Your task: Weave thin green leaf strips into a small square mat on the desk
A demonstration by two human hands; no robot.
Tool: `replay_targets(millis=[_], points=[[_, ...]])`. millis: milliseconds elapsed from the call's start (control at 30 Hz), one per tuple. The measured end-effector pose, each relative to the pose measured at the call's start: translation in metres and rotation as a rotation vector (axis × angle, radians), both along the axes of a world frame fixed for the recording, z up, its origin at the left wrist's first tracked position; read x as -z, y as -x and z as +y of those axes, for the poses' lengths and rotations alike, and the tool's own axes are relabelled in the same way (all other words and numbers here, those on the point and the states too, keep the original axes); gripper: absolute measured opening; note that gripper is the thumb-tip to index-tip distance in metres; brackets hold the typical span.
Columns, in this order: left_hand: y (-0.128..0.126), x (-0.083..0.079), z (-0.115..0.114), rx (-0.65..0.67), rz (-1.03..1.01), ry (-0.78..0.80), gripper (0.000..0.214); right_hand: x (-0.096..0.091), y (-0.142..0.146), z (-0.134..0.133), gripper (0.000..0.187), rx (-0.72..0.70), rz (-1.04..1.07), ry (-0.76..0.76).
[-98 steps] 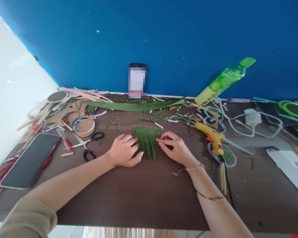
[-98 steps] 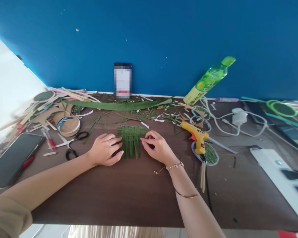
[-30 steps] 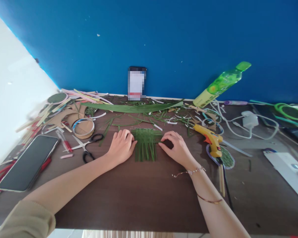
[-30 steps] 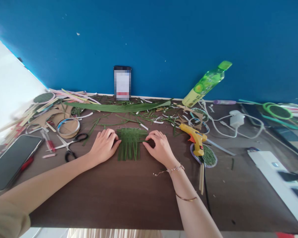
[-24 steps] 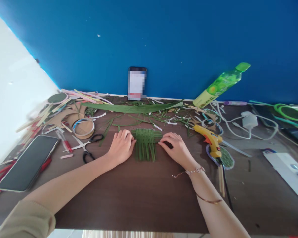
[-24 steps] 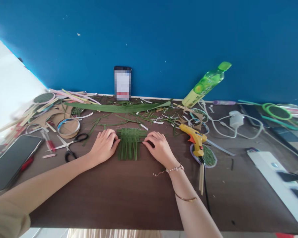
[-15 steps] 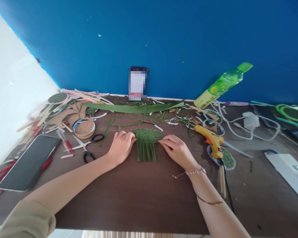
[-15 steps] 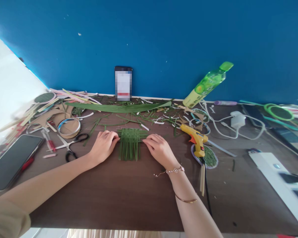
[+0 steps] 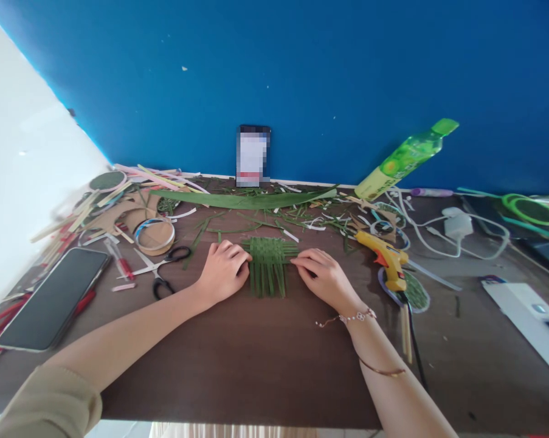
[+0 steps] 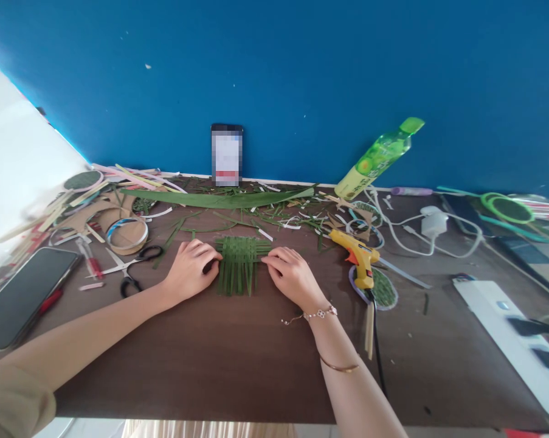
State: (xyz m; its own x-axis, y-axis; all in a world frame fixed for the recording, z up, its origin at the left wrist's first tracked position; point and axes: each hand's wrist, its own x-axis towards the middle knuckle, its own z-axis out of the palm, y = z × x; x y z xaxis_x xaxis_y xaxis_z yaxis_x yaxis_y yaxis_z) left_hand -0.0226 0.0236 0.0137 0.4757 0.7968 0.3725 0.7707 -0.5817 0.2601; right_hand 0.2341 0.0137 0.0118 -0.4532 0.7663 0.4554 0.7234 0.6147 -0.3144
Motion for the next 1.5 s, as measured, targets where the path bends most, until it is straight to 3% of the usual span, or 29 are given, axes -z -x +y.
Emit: replay_targets(millis=[300, 600, 1167, 1500], points=[[0.004, 0.002, 0.0, 0.028, 0.011, -0.157, 0.014, 0.002, -0.002, 0.002, 0.025, 0.0, 0.0, -0.017], [0.002, -0.011, -0.008, 0.12, 0.288, -0.46, 0.022, 0.004, -0.003, -0.001, 0.025, -0.003, -0.036, -0.011], [0.001, -0.014, -0.009, 0.157, 0.345, -0.578, 0.025, -0.006, -0.002, -0.003, 0.03, -0.095, -0.1, -0.028], [0.003, -0.008, -0.009, 0.158, 0.407, -0.425, 0.017, -0.012, 0.001, -0.004, 0.03, -0.135, -0.124, -0.003]])
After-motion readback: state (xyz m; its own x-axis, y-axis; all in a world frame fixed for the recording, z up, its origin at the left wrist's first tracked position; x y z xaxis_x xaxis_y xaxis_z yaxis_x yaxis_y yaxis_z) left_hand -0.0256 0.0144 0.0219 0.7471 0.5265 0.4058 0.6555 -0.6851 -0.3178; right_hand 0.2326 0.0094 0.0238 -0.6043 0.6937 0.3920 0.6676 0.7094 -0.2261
